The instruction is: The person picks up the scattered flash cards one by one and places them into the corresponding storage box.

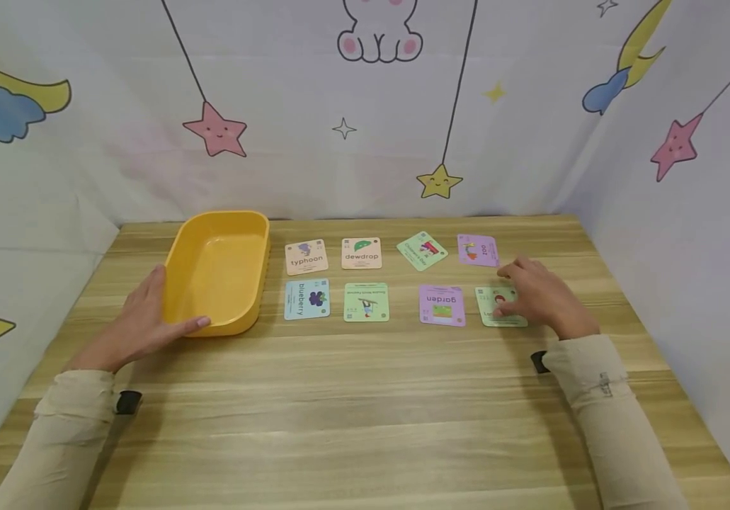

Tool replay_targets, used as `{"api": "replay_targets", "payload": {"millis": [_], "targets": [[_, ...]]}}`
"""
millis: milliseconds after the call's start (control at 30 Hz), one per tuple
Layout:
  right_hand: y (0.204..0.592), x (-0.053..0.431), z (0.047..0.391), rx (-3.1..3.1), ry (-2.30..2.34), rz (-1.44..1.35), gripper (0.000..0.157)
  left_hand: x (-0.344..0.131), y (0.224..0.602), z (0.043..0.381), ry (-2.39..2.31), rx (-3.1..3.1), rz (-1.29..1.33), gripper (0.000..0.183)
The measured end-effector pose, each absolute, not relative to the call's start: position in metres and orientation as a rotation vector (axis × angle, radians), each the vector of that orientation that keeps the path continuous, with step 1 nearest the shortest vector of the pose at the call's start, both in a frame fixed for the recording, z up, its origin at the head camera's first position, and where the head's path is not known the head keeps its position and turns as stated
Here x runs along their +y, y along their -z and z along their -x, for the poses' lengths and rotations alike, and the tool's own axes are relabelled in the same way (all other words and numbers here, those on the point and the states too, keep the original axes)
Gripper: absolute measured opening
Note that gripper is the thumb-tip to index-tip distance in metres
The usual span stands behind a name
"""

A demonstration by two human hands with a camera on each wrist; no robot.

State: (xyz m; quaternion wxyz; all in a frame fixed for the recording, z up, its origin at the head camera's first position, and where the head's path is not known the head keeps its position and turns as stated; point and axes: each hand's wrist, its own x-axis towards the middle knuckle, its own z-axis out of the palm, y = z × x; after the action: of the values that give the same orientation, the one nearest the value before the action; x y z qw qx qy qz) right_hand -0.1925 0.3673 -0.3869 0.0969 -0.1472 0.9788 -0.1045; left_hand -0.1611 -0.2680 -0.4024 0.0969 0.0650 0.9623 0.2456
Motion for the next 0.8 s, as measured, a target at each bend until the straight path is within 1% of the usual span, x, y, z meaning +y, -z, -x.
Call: {"api": "replay_targets", "payload": {"millis": [167, 400, 800], "targets": [[0.393, 0.371, 0.195, 2.876, 0.303, 0.446, 0.078, -0.268, 0.401, 0.161, -0.737, 2.845, -0.197, 0.133], [0.395, 0.370, 0.198, 2.843, 0.302, 0.418, 0.071, -0.269, 0.401, 0.161, -0.735, 2.838, -0.200, 0.133], [0.391, 0.369, 0.209, 2.766, 0.347, 0.341, 0.064, -0.268, 0.400, 0.162, -0.747, 2.847, -0.207, 0.132]]}}
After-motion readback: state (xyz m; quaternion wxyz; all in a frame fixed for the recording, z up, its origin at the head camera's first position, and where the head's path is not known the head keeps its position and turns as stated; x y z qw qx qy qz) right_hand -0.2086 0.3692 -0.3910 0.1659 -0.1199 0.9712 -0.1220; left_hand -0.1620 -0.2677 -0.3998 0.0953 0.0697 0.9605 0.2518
